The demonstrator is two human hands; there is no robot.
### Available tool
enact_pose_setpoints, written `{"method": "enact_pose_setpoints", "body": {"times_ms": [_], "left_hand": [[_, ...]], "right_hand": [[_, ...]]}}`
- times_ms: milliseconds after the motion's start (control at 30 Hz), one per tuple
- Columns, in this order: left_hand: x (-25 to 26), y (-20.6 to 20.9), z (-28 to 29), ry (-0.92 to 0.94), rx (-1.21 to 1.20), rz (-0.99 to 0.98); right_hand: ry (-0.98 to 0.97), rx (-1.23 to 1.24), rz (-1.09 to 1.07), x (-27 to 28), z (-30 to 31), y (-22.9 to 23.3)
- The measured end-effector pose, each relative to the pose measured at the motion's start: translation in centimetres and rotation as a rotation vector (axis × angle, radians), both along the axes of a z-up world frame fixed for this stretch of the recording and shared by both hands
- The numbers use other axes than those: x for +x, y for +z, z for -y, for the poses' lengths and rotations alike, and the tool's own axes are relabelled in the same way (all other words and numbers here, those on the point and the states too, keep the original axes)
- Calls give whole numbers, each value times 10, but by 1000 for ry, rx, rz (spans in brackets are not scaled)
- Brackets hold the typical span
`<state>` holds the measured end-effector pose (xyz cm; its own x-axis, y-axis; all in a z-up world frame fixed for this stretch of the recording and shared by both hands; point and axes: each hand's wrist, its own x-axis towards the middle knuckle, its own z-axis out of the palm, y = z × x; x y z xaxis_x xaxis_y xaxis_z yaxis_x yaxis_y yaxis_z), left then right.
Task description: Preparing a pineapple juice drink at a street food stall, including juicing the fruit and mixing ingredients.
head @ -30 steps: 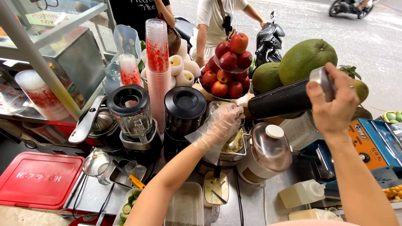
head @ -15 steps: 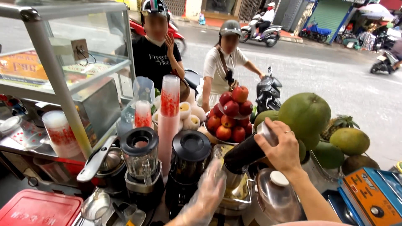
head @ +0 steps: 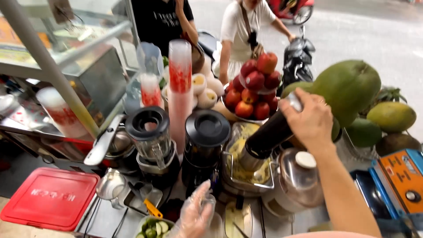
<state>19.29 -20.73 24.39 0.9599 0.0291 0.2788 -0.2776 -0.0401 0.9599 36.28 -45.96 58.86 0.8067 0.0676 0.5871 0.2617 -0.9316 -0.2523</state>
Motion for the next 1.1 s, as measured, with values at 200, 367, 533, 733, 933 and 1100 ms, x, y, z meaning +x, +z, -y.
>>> {"method": "enact_pose_setpoints", "body": {"times_ms": [200,367,533,733,933,1100], "left_hand": [[-44,116,-10,66,127,-53],[-48,129,-2,-31,253,-107],[-39,118,1,16,244,-65],[-31,61,2,-35,-17,-113],[-33,79,-4,108,144,1],[-36,73,-3,32,3,-115]], "right_hand": [[168,-21,54,-13,10,-3],[167,-127,118,-43,-11,-1],[156,-190,179,-67,-32,3],[292,-209,-47,-16,-30,-59],[116,-202,-186,-35,-45,-150],[150,-187,-149,-32,-41,-143]]}}
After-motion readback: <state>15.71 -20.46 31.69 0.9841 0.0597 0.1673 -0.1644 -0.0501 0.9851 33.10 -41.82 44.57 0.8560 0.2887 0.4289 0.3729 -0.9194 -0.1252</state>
